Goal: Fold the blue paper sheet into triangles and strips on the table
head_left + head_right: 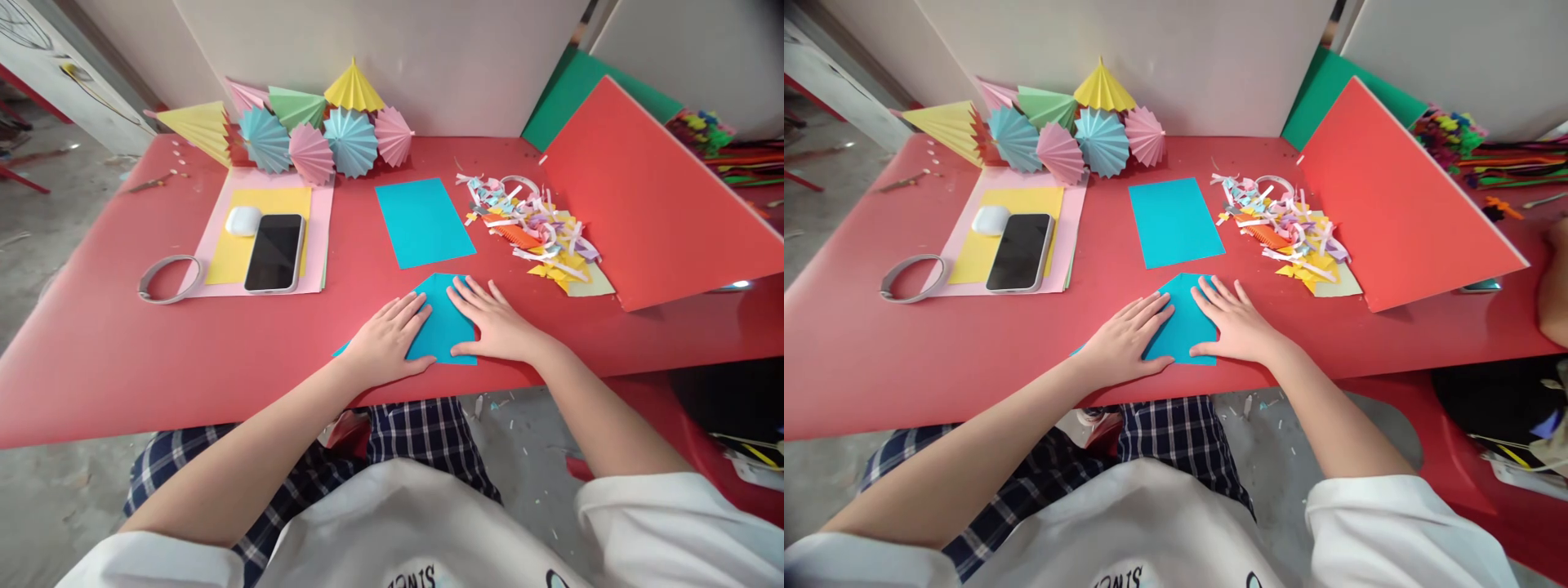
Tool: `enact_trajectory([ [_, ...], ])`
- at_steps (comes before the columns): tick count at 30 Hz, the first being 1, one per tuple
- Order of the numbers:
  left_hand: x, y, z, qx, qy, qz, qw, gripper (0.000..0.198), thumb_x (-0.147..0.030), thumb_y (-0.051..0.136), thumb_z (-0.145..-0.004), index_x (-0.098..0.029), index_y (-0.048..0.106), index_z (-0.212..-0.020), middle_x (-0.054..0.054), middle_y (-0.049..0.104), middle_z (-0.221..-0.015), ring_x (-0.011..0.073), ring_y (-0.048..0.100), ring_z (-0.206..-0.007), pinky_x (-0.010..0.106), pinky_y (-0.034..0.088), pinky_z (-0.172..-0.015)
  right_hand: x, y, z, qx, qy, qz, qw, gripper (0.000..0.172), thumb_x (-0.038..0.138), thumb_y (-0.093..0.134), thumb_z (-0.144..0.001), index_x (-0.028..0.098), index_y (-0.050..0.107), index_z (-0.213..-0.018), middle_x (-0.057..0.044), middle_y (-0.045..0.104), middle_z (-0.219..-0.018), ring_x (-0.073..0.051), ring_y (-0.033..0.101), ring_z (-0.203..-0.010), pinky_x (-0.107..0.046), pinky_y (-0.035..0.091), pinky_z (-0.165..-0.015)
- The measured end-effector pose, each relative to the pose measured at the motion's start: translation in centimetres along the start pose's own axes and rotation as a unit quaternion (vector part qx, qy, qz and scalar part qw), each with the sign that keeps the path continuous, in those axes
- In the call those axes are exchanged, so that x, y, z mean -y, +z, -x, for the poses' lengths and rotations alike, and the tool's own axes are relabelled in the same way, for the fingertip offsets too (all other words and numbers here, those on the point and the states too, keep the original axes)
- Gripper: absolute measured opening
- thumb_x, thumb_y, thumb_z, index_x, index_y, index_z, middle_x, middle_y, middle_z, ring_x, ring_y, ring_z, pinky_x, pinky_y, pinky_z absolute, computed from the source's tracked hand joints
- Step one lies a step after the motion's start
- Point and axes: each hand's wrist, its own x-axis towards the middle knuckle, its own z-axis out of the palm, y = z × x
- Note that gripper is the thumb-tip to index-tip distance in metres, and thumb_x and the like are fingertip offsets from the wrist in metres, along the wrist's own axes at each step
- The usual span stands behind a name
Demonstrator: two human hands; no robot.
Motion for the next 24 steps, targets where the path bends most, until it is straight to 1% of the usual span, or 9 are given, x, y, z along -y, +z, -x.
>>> enact_trajectory([
  [5, 0.0, 0.0, -0.1, 0.007, -0.001, 0.007, 1.0, 0.077, -0.06, 0.041, -0.081, -0.01, 0.027, -0.138, 0.012, 0.022, -0.146, 0.0248, 0.016, -0.135, 0.039, 0.014, -0.111, 0.0, 0.0, 0.9, -0.036, 0.082, -0.033, 0.995, 0.093, 0.068, 0.042, -0.074, 0.02, 0.003, -0.143, -0.008, 0.001, -0.15, -0.027, 0.001, -0.137, -0.051, 0.008, -0.109],
  [7, 0.0, 0.0, -0.1, 0.005, -0.002, 0.006, 1.0, 0.078, -0.061, 0.042, -0.08, -0.011, 0.027, -0.138, 0.012, 0.022, -0.146, 0.0247, 0.016, -0.135, 0.039, 0.014, -0.111, 0.9, -0.3, 1.3, -0.058, 0.103, -0.073, 0.99, 0.086, 0.064, 0.044, -0.076, 0.023, 0.009, -0.143, -0.007, 0.01, -0.15, -0.026, 0.007, -0.137, -0.052, 0.011, -0.109],
  [9, 0.0, 0.1, -0.1, 0.003, -0.004, 0.004, 1.0, 0.078, -0.061, 0.042, -0.08, -0.011, 0.027, -0.138, 0.012, 0.022, -0.146, 0.0247, 0.017, -0.135, 0.039, 0.015, -0.111, 2.0, -0.5, 2.0, -0.103, 0.131, -0.147, 0.975, 0.074, 0.057, 0.046, -0.079, 0.028, 0.018, -0.141, -0.006, 0.023, -0.147, -0.026, 0.018, -0.135, -0.05, 0.02, -0.108],
  [11, -0.1, 0.1, -0.1, 0.005, -0.01, 0.001, 1.0, 0.078, -0.061, 0.043, -0.079, -0.011, 0.027, -0.138, 0.012, 0.022, -0.146, 0.0251, 0.017, -0.135, 0.039, 0.016, -0.11, 3.1, -0.8, 2.7, -0.165, 0.183, -0.257, 0.934, 0.064, 0.052, 0.048, -0.081, 0.03, 0.027, -0.138, -0.006, 0.038, -0.14, -0.026, 0.035, -0.128, -0.047, 0.035, -0.101],
  [13, -0.1, 0.1, -0.1, 0.007, -0.017, 0.0, 1.0, 0.078, -0.06, 0.043, -0.079, -0.011, 0.028, -0.138, 0.012, 0.022, -0.146, 0.026, 0.018, -0.135, 0.04, 0.017, -0.11, 3.9, -0.9, 3.3, -0.202, 0.229, -0.383, 0.872, 0.06, 0.049, 0.05, -0.08, 0.03, 0.032, -0.135, -0.009, 0.044, -0.135, -0.026, 0.047, -0.118, -0.045, 0.044, -0.093],
  [15, -0.2, 0.0, -0.1, 0.007, -0.018, 0.0, 1.0, 0.078, -0.06, 0.043, -0.079, -0.011, 0.029, -0.138, 0.013, 0.022, -0.146, 0.0267, 0.018, -0.134, 0.04, 0.017, -0.11, 4.3, -1.1, 3.8, -0.214, 0.237, -0.482, 0.815, 0.058, 0.047, 0.052, -0.079, 0.03, 0.035, -0.132, -0.01, 0.044, -0.134, -0.026, 0.049, -0.116, -0.045, 0.046, -0.091],
  [16, -0.2, 0.0, -0.1, 0.005, -0.017, 0.0, 1.0, 0.078, -0.06, 0.043, -0.079, -0.011, 0.029, -0.137, 0.013, 0.023, -0.146, 0.0268, 0.018, -0.134, 0.041, 0.018, -0.11, 4.3, -1.2, 3.8, -0.215, 0.231, -0.517, 0.796, 0.057, 0.047, 0.053, -0.079, 0.031, 0.037, -0.131, -0.01, 0.043, -0.135, -0.026, 0.047, -0.118, -0.046, 0.044, -0.093],
  [19, -0.3, 0.0, -0.1, 0.001, -0.017, 0.003, 1.0, 0.077, -0.06, 0.043, -0.079, -0.01, 0.03, -0.137, 0.013, 0.023, -0.146, 0.027, 0.019, -0.134, 0.041, 0.018, -0.109, 4.4, -1.8, 3.7, -0.213, 0.216, -0.572, 0.762, 0.051, 0.045, 0.054, -0.078, 0.033, 0.042, -0.126, -0.007, 0.041, -0.138, -0.027, 0.041, -0.124, -0.048, 0.042, -0.094],
  [24, -0.4, 0.3, -0.1, -0.013, -0.018, 0.004, 1.0, 0.076, -0.059, 0.043, -0.08, -0.01, 0.03, -0.137, 0.014, 0.024, -0.145, 0.0265, 0.019, -0.134, 0.041, 0.019, -0.109, 4.0, -2.4, 2.6, -0.185, 0.203, -0.607, 0.746, 0.045, 0.043, 0.047, -0.083, 0.033, 0.042, -0.127, -0.008, 0.042, -0.137, -0.025, 0.039, -0.125, -0.047, 0.045, -0.09],
])
